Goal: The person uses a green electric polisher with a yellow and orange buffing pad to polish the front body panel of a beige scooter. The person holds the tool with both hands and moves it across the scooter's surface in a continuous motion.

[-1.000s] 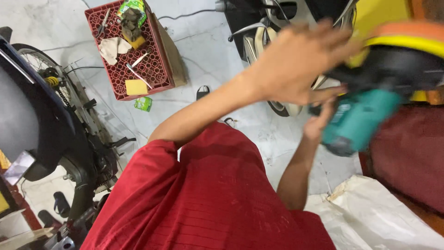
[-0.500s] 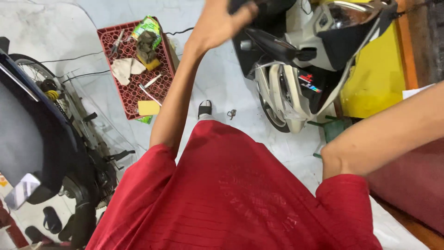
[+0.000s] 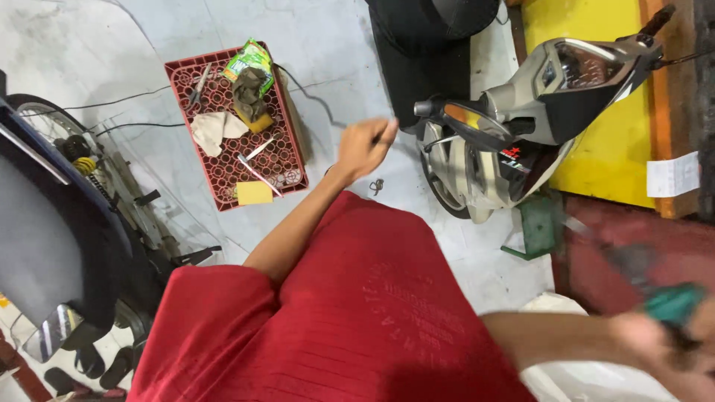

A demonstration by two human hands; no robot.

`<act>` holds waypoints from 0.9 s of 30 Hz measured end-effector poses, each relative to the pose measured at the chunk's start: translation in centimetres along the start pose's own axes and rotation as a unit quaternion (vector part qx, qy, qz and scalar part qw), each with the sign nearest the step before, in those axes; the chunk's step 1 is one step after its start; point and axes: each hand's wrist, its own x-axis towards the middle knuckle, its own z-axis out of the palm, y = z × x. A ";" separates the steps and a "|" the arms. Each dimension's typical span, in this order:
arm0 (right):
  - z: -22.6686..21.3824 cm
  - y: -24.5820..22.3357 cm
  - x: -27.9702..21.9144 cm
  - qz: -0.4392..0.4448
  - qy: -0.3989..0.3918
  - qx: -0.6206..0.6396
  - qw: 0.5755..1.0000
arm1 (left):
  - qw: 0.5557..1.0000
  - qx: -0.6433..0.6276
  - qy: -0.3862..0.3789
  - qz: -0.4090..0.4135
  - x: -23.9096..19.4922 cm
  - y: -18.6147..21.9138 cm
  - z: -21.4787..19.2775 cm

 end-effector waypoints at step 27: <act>-26.4 27.9 -13.0 0.526 -0.065 -0.163 0.832 | 0.952 -0.109 -0.283 -0.045 -8.1 10.6 24.6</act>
